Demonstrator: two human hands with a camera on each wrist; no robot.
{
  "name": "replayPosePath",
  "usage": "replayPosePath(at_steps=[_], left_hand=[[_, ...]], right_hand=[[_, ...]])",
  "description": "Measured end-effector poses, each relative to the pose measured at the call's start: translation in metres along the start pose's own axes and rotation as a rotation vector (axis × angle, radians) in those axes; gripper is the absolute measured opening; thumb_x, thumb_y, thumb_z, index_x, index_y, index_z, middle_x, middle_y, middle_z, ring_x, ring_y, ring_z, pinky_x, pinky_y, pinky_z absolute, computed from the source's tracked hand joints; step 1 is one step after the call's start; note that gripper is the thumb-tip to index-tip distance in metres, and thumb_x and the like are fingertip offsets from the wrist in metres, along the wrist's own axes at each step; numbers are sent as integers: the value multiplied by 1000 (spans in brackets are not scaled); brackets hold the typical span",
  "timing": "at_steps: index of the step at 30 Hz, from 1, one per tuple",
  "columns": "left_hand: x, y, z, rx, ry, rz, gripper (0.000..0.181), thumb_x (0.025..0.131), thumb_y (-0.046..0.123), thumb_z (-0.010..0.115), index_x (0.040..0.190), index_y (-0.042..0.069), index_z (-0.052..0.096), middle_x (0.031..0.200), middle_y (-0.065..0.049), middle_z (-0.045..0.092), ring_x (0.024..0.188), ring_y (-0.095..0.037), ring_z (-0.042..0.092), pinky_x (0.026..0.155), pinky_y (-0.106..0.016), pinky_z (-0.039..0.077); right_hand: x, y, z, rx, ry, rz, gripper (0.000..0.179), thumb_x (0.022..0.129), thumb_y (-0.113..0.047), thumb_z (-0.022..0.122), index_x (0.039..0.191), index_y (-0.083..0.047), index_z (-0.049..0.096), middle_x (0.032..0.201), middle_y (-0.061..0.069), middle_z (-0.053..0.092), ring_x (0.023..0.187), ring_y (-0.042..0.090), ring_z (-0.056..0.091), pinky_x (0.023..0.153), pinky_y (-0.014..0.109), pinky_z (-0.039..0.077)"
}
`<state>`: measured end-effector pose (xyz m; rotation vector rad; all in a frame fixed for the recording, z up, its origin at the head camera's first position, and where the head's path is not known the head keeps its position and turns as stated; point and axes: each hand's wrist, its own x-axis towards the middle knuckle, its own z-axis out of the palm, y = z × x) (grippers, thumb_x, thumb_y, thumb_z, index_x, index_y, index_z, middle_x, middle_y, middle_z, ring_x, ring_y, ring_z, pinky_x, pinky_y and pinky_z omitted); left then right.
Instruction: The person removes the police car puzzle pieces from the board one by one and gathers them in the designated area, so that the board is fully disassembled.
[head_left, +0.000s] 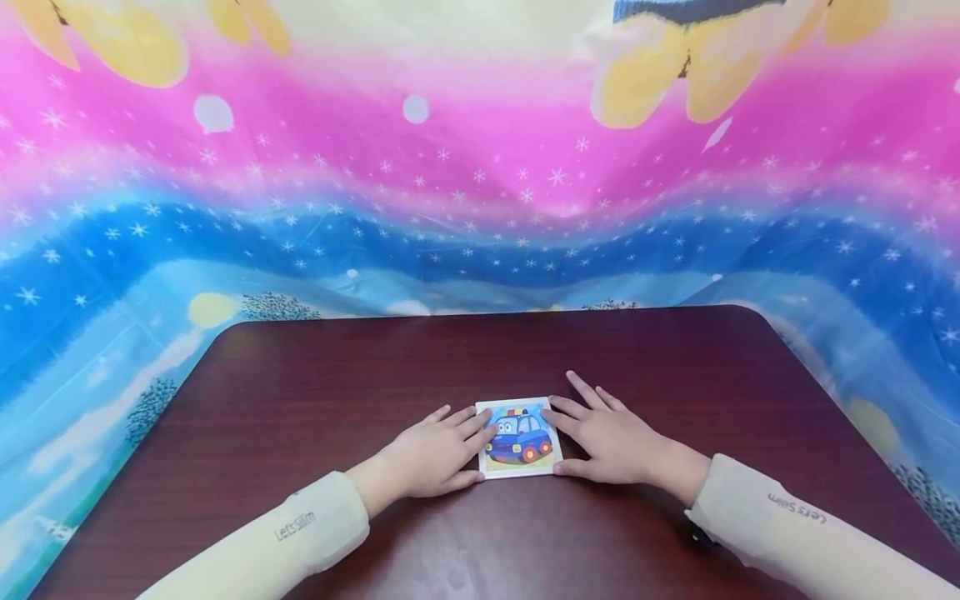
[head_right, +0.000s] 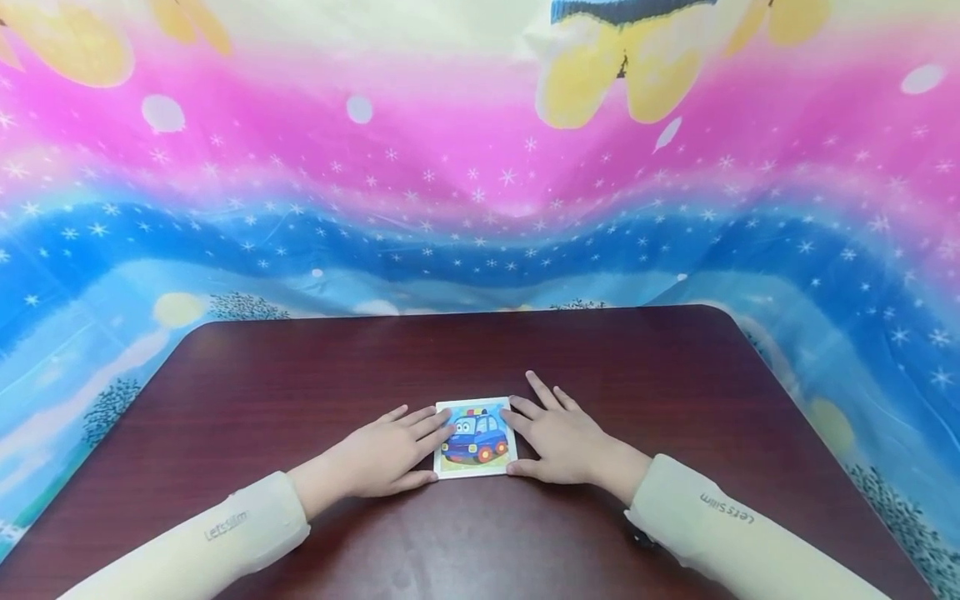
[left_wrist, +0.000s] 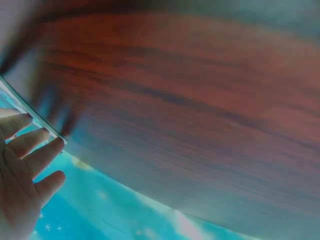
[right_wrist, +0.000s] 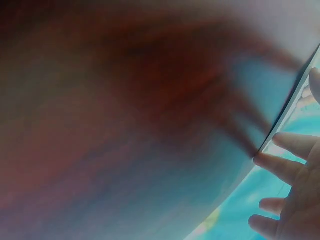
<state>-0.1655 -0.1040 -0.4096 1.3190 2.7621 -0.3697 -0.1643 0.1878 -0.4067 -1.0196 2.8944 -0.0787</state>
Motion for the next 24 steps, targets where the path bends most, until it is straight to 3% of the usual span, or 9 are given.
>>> replayPosePath(at_steps=[24], left_hand=[[-48, 9, 4, 23, 44, 12, 64, 99, 55, 46, 150, 17, 44, 156, -6, 43, 144, -23, 43, 112, -44, 43]], right_hand=[[1, -36, 1, -23, -21, -64, 80, 82, -68, 65, 144, -18, 54, 149, 5, 51, 153, 41, 12, 113, 61, 34]])
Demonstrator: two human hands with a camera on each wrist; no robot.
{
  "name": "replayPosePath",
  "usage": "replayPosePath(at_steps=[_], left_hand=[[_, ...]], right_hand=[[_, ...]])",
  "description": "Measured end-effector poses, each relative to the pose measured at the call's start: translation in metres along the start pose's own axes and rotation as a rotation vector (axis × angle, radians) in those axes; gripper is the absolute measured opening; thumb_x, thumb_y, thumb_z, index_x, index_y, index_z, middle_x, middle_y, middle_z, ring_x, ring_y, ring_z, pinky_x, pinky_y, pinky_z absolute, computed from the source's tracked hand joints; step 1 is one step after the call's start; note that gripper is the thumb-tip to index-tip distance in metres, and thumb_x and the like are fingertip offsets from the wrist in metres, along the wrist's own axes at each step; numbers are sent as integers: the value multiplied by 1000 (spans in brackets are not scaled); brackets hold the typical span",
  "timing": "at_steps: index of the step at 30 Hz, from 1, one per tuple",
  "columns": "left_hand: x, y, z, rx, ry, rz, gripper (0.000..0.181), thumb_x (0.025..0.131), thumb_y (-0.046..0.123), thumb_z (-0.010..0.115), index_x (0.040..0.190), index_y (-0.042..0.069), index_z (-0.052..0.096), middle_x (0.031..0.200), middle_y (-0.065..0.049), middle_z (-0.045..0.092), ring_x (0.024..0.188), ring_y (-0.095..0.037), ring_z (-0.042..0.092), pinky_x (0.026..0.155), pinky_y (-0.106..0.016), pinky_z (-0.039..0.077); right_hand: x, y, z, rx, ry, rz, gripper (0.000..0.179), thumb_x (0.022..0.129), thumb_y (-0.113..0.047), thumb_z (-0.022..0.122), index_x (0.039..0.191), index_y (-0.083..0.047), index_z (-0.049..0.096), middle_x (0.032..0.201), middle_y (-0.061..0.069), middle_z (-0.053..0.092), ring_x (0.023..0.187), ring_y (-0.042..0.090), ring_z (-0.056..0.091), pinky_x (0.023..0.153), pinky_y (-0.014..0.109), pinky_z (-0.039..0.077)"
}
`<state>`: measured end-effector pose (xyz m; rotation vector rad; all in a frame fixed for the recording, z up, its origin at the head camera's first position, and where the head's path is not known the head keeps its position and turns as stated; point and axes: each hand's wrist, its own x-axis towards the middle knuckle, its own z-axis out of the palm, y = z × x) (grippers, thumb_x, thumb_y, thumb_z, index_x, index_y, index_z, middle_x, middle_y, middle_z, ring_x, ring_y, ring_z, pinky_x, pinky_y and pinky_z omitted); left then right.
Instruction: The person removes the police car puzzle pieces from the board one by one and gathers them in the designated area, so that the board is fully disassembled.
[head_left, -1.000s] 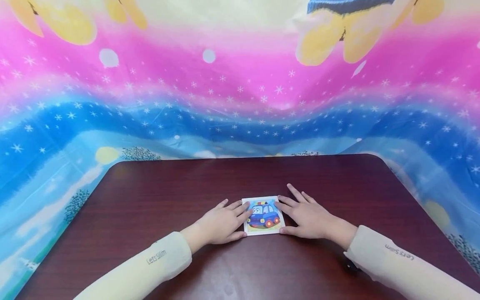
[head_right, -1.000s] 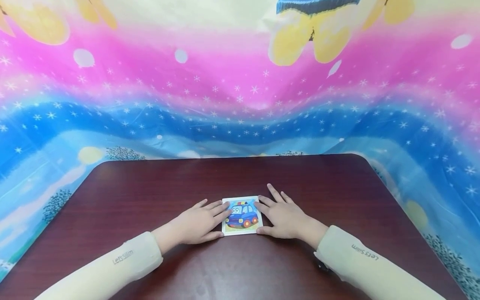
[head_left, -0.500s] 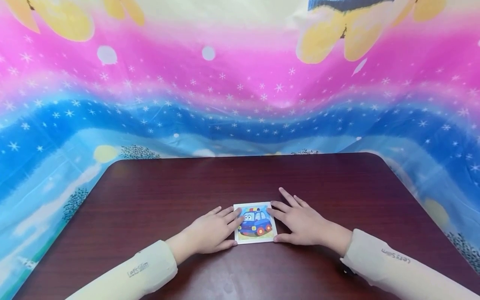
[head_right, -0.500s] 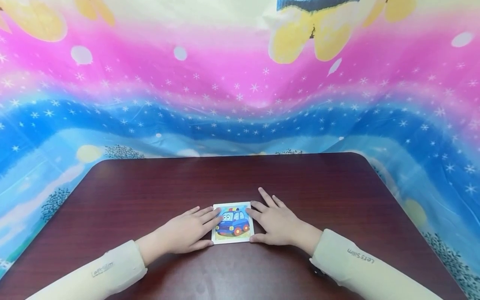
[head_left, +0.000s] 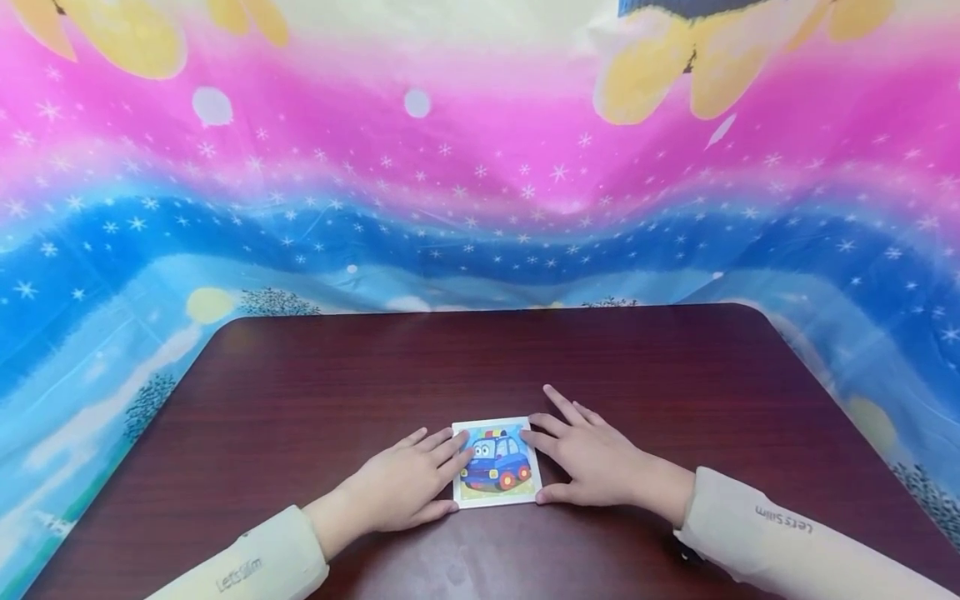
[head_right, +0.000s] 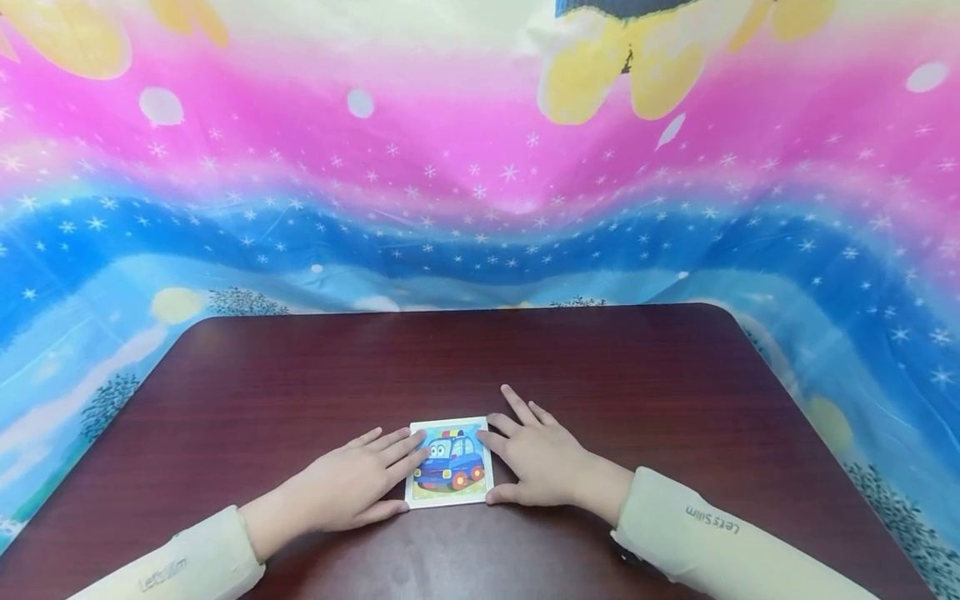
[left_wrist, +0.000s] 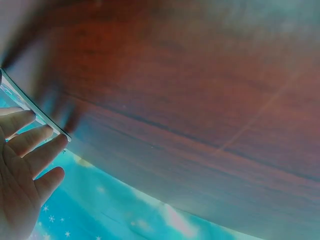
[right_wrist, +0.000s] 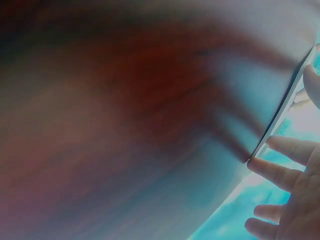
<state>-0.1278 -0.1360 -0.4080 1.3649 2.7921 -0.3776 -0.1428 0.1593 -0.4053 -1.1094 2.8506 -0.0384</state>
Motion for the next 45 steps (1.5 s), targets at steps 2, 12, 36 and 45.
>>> replayPosePath(at_steps=[2, 12, 36, 45], left_hand=[[-3, 1, 1, 0, 7, 0, 64, 100, 55, 46, 150, 17, 44, 156, -6, 43, 144, -23, 43, 112, -44, 43], [-15, 5, 5, 20, 35, -4, 63, 99, 55, 46, 149, 17, 46, 155, -5, 45, 142, -23, 45, 111, -43, 44], [-22, 6, 3, -10, 41, -13, 62, 99, 56, 48, 148, 18, 47, 155, -4, 46, 141, -21, 47, 110, -41, 46], [-24, 1, 1, -23, 65, -22, 64, 98, 58, 49, 148, 18, 47, 153, -3, 47, 140, -21, 48, 107, -42, 48]], right_hand=[[0, -2, -1, -6, -2, -4, 80, 82, -68, 65, 144, -18, 54, 149, 5, 51, 153, 41, 13, 113, 60, 35], [0, -13, -4, -19, -17, -44, 79, 83, -67, 65, 143, -17, 54, 147, 7, 51, 150, 43, 24, 107, 57, 43], [1, -18, -7, 5, -73, -23, 75, 84, -63, 67, 144, -21, 53, 150, 7, 48, 143, 37, 40, 93, 56, 54], [6, -16, -15, 5, -10, -58, 70, 86, -55, 69, 143, -18, 54, 148, 6, 51, 141, 36, 42, 88, 53, 56]])
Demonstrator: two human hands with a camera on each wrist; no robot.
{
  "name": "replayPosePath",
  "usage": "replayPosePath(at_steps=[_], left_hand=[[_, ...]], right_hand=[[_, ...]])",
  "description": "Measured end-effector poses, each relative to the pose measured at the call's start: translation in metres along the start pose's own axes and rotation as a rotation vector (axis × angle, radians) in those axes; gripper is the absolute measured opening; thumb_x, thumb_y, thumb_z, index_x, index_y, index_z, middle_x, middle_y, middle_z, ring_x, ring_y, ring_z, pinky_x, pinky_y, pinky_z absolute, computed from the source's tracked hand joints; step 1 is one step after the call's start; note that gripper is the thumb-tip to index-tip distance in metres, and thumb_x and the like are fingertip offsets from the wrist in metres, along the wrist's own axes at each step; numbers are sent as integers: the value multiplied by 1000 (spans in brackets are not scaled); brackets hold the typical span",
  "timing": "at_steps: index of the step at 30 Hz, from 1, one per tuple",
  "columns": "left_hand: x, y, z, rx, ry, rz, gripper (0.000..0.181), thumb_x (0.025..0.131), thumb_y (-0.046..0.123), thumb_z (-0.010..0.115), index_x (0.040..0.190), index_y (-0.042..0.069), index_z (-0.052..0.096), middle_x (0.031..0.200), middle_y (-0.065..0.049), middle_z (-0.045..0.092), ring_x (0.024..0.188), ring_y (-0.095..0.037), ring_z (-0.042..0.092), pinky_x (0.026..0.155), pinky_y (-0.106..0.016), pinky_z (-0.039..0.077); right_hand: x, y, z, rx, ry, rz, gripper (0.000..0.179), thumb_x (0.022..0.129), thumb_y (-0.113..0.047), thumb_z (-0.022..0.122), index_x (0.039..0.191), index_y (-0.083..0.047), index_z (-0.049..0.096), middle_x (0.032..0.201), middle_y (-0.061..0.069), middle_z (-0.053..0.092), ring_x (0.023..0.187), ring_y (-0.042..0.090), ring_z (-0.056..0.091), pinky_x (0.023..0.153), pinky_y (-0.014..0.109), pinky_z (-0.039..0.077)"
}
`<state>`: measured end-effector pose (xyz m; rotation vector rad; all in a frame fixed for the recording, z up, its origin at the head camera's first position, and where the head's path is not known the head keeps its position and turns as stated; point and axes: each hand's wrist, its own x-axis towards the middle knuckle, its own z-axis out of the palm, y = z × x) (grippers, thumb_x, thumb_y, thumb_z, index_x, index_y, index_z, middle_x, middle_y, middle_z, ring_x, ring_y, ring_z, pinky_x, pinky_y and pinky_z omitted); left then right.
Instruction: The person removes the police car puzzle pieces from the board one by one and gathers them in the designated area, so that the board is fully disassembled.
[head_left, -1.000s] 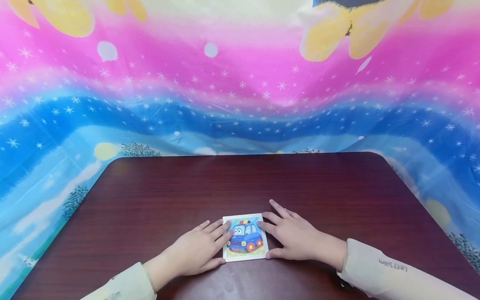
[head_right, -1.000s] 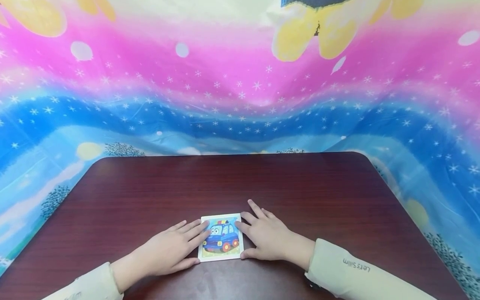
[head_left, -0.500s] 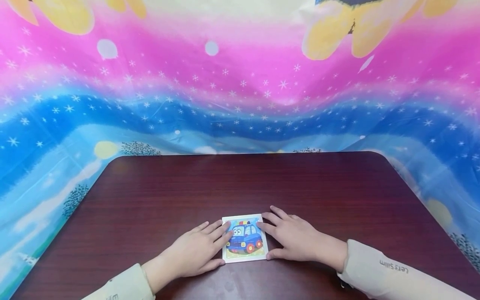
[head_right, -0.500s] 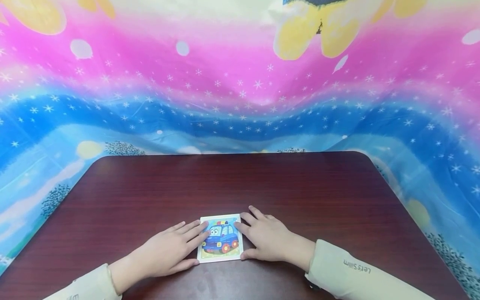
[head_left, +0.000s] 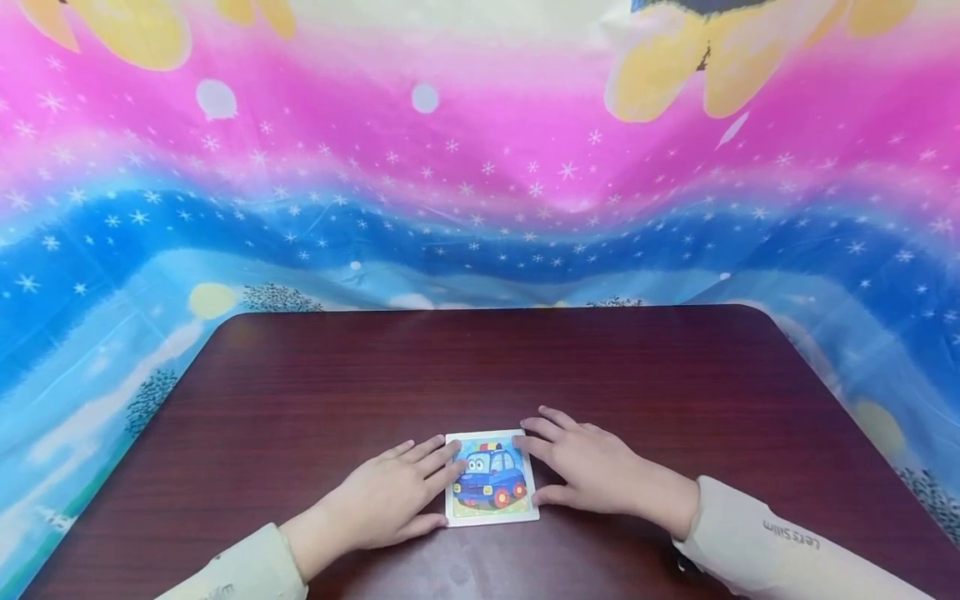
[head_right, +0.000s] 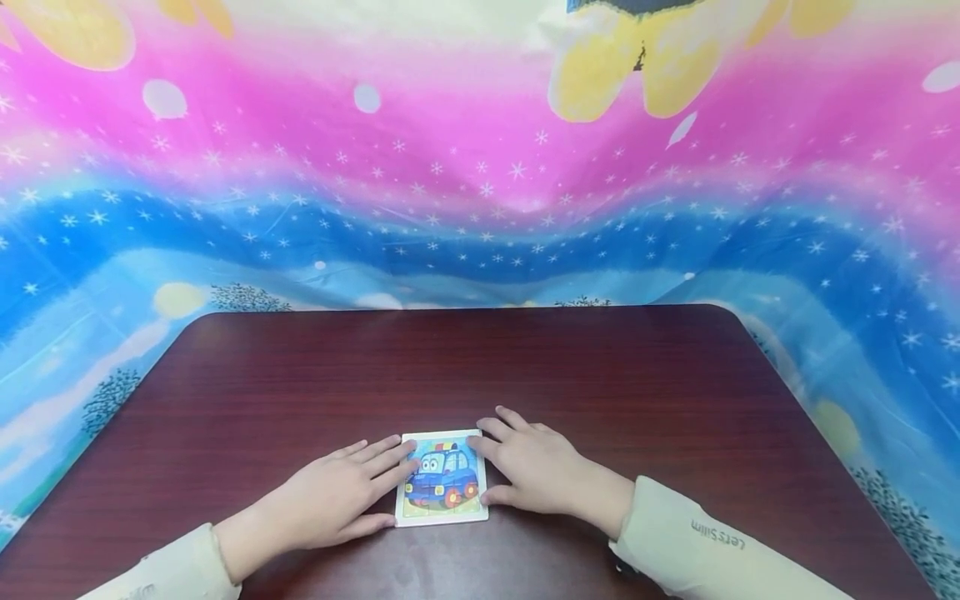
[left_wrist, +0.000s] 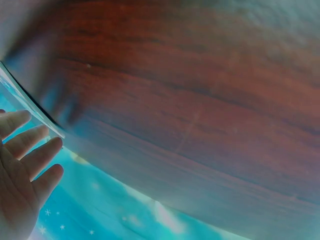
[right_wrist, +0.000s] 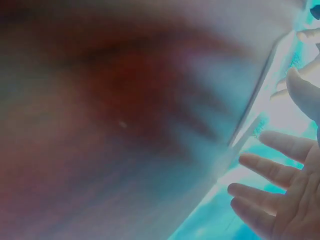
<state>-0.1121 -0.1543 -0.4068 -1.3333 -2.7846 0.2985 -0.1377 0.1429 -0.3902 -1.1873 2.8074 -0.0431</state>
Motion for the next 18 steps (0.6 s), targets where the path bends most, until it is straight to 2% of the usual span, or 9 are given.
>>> replayPosePath(at_steps=[6, 10, 18], left_hand=[[0, -4, 1, 0, 32, -20, 69, 96, 60, 49, 148, 15, 47, 152, -4, 49, 140, -21, 49, 107, -40, 48], [1, -4, 1, -16, 18, -25, 71, 96, 63, 46, 148, 14, 47, 153, -5, 48, 141, -22, 47, 108, -40, 47], [4, -5, 0, 17, -7, -16, 76, 96, 67, 43, 148, 13, 47, 153, -6, 48, 141, -20, 47, 108, -38, 48]], right_hand=[[13, -2, -5, 28, 27, -43, 69, 87, -55, 69, 144, -20, 52, 146, 4, 53, 139, 32, 45, 92, 51, 56], [25, -3, -5, 31, 34, -87, 68, 87, -54, 70, 143, -20, 53, 142, 2, 56, 134, 25, 50, 93, 45, 56], [46, -3, -2, 28, 36, -134, 55, 88, -47, 71, 134, -18, 61, 122, -4, 62, 110, 14, 56, 87, 31, 56]])
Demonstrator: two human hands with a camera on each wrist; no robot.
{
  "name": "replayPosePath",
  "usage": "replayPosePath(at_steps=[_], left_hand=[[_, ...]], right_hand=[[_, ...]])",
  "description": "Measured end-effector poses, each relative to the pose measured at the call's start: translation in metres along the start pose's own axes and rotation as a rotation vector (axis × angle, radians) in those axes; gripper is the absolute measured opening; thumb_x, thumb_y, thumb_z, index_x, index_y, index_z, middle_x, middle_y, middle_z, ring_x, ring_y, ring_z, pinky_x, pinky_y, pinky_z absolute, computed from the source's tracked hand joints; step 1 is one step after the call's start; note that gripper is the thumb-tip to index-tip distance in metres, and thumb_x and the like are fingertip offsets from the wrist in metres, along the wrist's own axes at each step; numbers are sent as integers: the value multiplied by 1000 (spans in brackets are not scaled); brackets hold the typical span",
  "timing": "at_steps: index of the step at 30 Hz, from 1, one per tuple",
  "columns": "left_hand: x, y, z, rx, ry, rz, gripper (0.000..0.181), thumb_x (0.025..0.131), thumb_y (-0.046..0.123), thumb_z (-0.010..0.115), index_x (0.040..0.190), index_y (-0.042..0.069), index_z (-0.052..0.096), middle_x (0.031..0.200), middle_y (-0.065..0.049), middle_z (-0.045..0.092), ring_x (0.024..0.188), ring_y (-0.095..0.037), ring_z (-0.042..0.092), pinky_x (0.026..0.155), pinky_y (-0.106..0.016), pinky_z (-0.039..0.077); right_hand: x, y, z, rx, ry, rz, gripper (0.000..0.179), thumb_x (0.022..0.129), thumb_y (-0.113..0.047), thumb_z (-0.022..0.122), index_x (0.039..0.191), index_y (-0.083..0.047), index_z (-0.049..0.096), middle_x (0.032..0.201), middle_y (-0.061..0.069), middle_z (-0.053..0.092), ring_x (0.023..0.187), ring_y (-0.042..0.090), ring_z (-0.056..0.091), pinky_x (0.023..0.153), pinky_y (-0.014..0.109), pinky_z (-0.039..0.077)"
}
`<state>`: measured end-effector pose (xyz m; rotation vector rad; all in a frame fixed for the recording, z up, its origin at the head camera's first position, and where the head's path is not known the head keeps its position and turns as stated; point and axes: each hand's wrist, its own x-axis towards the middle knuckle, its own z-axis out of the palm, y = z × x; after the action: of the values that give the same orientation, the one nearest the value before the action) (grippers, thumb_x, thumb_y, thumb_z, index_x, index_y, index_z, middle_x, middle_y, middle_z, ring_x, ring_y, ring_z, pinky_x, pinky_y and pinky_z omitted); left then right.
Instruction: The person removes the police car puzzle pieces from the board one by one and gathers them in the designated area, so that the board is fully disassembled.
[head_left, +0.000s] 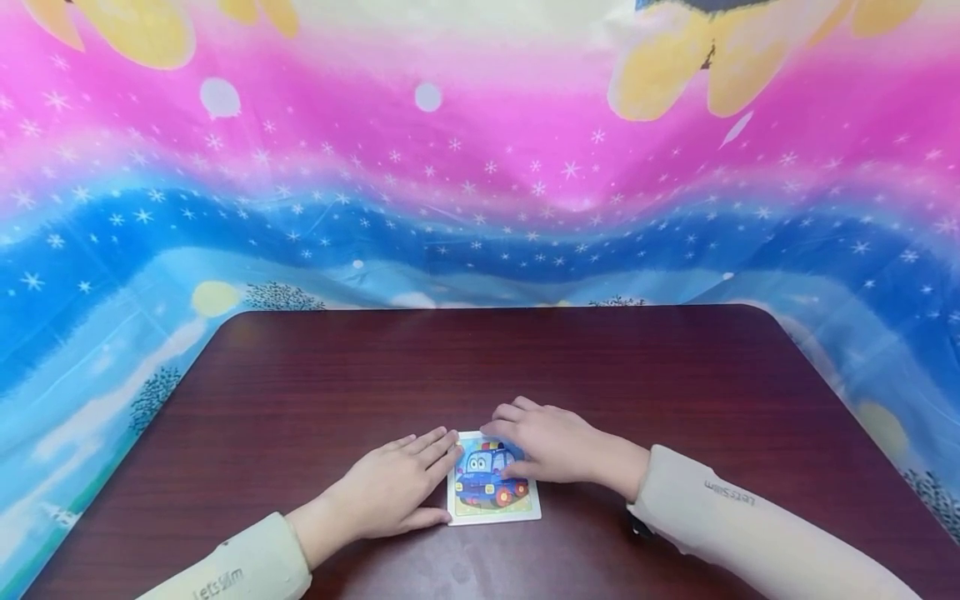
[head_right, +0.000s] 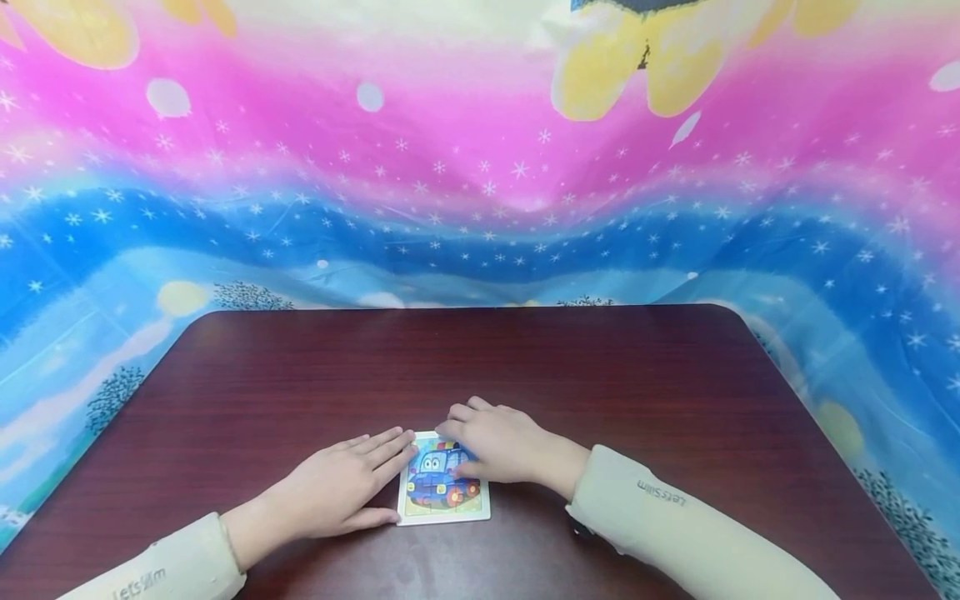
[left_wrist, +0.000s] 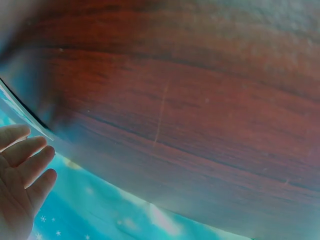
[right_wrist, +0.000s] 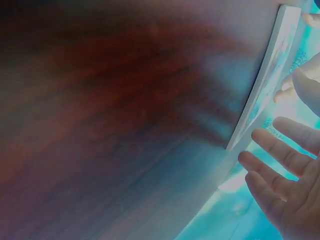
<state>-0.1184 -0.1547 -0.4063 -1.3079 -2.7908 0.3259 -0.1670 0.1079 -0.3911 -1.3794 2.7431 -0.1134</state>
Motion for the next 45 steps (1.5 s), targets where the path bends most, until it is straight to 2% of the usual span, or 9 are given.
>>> replayPosePath(at_steps=[6, 13, 25, 31, 37, 45], left_hand=[[1, 0, 1, 18, -15, 29, 74, 96, 66, 42, 147, 13, 48, 152, -6, 49, 141, -19, 47, 108, -37, 48], [2, -1, 0, 40, -16, 44, 74, 96, 66, 43, 146, 12, 50, 151, -6, 51, 139, -18, 49, 108, -37, 48], [2, -1, 2, 9, -3, 47, 73, 96, 64, 47, 145, 10, 51, 148, -10, 53, 137, -21, 52, 107, -36, 48], [1, 1, 4, 13, 36, 49, 68, 96, 61, 50, 141, 10, 55, 144, -10, 57, 134, -22, 55, 105, -34, 50], [-1, 2, 4, 30, 65, 52, 64, 95, 59, 53, 137, 11, 59, 139, -10, 61, 130, -22, 59, 102, -34, 52], [-2, 5, 3, 88, 126, 106, 57, 94, 56, 57, 132, 14, 64, 134, -9, 65, 125, -20, 63, 98, -32, 55]], right_hand=[[10, 1, 3, 38, -9, -1, 45, 89, -43, 71, 126, -18, 66, 111, -5, 62, 100, 12, 53, 86, 29, 54], [19, 1, 7, 99, -44, 35, 40, 88, -42, 73, 121, -19, 68, 109, -6, 61, 100, 10, 52, 86, 27, 53], [33, -3, 7, 191, -74, 71, 37, 85, -41, 77, 113, -20, 67, 106, -6, 60, 96, 9, 49, 87, 28, 51], [39, -5, 8, 211, -104, 107, 36, 84, -40, 78, 110, -20, 64, 107, -7, 59, 97, 10, 48, 87, 28, 51], [41, -7, 7, 243, -111, 105, 37, 84, -35, 79, 112, -18, 63, 109, -5, 59, 100, 11, 48, 90, 29, 50], [41, -8, 6, 286, -118, 97, 36, 85, -29, 79, 113, -14, 62, 105, -4, 57, 97, 11, 45, 87, 27, 48]])
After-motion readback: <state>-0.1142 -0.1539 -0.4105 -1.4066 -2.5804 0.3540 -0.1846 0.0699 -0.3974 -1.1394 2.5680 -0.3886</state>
